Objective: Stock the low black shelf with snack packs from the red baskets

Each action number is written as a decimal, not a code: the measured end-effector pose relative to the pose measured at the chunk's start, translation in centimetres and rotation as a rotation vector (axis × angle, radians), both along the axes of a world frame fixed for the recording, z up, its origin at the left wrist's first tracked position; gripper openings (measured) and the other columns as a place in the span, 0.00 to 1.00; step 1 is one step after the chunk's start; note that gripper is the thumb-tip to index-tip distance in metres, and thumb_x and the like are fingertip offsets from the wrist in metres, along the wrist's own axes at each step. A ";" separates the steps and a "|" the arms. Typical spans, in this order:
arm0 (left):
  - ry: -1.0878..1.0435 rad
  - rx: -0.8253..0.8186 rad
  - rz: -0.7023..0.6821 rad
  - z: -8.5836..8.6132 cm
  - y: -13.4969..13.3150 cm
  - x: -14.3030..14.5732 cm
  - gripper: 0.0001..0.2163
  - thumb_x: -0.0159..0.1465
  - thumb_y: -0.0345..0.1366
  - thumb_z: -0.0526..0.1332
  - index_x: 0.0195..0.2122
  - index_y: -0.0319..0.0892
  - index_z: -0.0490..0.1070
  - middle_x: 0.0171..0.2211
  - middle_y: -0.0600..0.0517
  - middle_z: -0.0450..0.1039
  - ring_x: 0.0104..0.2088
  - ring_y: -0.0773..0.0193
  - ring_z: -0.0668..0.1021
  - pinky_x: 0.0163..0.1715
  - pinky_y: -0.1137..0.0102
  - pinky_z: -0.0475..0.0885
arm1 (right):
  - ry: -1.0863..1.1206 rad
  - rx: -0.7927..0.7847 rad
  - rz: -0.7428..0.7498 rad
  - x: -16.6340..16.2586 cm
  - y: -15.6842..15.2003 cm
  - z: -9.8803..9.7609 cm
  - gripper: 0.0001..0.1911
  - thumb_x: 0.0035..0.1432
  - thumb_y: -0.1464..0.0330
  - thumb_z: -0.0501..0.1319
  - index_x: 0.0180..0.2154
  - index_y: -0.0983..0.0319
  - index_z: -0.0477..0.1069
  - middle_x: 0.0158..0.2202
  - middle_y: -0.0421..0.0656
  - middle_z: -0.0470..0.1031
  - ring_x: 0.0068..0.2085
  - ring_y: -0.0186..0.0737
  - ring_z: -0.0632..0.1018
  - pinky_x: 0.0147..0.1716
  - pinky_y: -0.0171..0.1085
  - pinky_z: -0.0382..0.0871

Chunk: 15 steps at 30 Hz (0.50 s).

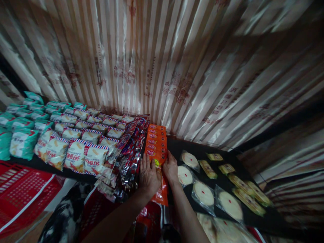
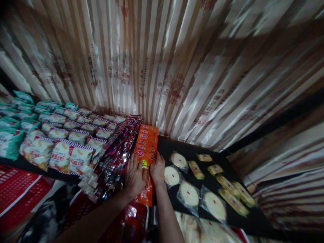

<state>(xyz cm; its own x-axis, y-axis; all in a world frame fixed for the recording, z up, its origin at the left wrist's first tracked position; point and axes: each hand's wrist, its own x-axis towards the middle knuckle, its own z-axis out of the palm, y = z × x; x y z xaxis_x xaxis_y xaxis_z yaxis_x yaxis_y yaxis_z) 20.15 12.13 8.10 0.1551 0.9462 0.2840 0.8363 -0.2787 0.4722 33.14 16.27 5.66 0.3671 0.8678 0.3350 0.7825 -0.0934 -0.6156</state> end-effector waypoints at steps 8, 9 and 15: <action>0.004 -0.015 0.006 -0.2 0.1 0.0 0.22 0.60 0.38 0.54 0.54 0.36 0.65 0.59 0.40 0.60 0.61 0.50 0.57 0.59 0.54 0.53 | -0.060 -0.077 -0.003 -0.1 -0.3 0.0 0.28 0.50 0.75 0.46 0.53 0.70 0.66 0.50 0.51 0.71 0.57 0.48 0.64 0.55 0.44 0.60; 0.003 -0.010 0.007 -0.1 0.1 0.0 0.21 0.60 0.38 0.53 0.54 0.36 0.65 0.59 0.41 0.60 0.61 0.50 0.57 0.59 0.53 0.54 | -0.056 -0.068 0.000 -0.1 -0.3 0.0 0.28 0.50 0.75 0.45 0.53 0.70 0.66 0.50 0.51 0.72 0.56 0.48 0.64 0.55 0.45 0.60; 0.015 0.003 -0.016 0.2 0.1 0.0 0.23 0.59 0.35 0.53 0.55 0.33 0.62 0.62 0.39 0.53 0.63 0.50 0.53 0.60 0.54 0.53 | -0.047 -0.008 0.011 0.0 -0.2 -0.5 0.27 0.50 0.75 0.45 0.51 0.67 0.68 0.48 0.49 0.73 0.56 0.46 0.65 0.55 0.47 0.59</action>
<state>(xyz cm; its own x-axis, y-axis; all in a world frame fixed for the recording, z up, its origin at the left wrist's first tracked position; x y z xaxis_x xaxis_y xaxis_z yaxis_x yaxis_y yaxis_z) 20.16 12.27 8.29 0.1747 0.9426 0.2845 0.8388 -0.2939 0.4584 33.15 16.05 5.11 0.3411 0.8744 0.3450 0.8119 -0.0890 -0.5770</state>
